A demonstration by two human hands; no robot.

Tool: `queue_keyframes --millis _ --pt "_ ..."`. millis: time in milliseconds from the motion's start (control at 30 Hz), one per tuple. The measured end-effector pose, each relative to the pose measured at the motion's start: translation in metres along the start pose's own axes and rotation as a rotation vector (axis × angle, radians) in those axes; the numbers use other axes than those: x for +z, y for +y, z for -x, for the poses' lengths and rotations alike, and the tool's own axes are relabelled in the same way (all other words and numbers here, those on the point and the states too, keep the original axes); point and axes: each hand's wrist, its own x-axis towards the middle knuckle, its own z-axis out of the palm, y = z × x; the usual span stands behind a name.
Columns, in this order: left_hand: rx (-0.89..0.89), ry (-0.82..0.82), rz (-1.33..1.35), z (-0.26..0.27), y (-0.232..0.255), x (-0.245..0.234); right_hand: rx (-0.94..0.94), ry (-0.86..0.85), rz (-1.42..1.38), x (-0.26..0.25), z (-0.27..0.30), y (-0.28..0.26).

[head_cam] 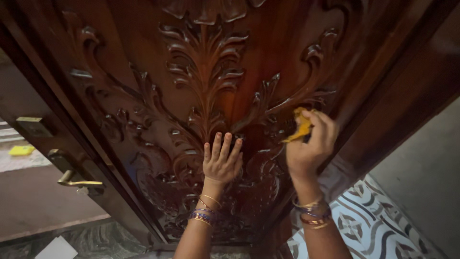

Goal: The person wipes the surface of a carved wooden door using a yellow cloth. They systematically clean the carved patterns and flat areas, occasionally dipping the cloth into a blue bucket on the floor to re-wet it.

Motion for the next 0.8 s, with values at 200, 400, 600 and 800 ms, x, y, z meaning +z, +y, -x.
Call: queue_keyframes --millis 200,400,600,800 --pt "-0.003 0.047 -0.056 0.002 0.002 0.006 -0.052 -0.102 0.117 0.006 0.0 -0.036" --pt "0.003 0.048 -0.062 0.004 0.002 0.006 -0.234 -0.171 0.057 0.004 -0.016 -0.019" --pt "0.009 0.035 -0.051 0.004 0.002 0.005 -0.477 -0.301 0.184 -0.012 -0.022 0.023" --pt "0.004 0.065 -0.042 0.004 0.001 0.009 -0.268 -0.066 0.281 -0.012 -0.007 0.036"
